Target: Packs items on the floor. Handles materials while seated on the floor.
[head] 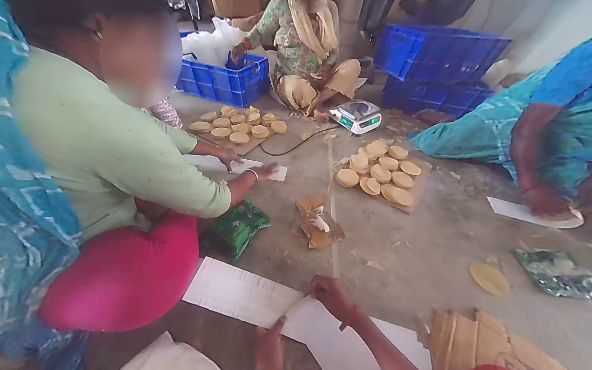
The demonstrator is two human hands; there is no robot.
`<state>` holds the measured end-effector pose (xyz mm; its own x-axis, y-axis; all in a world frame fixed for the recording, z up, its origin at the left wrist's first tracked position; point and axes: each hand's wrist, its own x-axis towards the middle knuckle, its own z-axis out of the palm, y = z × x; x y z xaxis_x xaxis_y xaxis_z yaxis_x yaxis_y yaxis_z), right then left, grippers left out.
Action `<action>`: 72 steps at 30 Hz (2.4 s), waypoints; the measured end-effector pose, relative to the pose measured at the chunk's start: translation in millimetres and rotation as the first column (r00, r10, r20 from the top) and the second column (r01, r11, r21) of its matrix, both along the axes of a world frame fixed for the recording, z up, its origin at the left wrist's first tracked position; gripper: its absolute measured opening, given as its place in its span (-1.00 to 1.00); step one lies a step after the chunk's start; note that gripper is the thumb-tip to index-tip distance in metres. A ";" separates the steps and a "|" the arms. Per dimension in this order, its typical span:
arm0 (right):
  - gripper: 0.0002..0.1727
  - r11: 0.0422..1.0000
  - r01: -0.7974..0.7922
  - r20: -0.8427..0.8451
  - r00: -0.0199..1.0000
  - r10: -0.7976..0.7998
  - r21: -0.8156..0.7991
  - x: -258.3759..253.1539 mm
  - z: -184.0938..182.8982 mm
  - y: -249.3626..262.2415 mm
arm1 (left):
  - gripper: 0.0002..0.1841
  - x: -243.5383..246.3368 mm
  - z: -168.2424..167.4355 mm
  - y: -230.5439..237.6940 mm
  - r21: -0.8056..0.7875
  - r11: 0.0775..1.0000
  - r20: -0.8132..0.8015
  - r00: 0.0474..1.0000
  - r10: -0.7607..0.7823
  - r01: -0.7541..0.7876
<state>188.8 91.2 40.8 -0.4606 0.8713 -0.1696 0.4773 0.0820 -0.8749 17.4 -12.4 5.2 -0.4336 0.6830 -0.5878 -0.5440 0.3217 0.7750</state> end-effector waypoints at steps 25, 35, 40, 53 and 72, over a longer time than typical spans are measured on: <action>-0.60 0.991 -0.137 0.146 0.980 0.136 0.000 -27.2 -6.5 2.0 | -0.35 -0.4 -5.4 3.9 0.021 1.000 -0.022 1.000 0.018 -0.018; -0.53 0.982 -0.166 0.144 0.978 0.153 0.086 -26.4 -10.9 7.0 | -0.38 -0.2 -2.8 4.0 -0.004 1.000 0.010 1.000 0.013 -0.013; -0.52 0.981 -0.177 0.166 0.973 0.162 0.076 -29.0 -8.7 8.9 | -0.41 -1.0 -2.1 3.0 -0.003 1.000 0.004 1.000 0.014 -0.014; -0.61 0.997 -0.039 0.172 0.985 0.028 0.061 -22.6 -27.8 -16.0 | -0.41 0.3 -0.5 4.4 0.032 0.994 0.134 0.986 0.102 -0.107; -0.67 0.989 0.144 -0.112 0.983 -0.146 -0.029 -29.4 -33.8 -35.2 | -0.51 -5.3 -0.4 -15.2 0.090 0.995 0.216 0.974 -0.062 0.043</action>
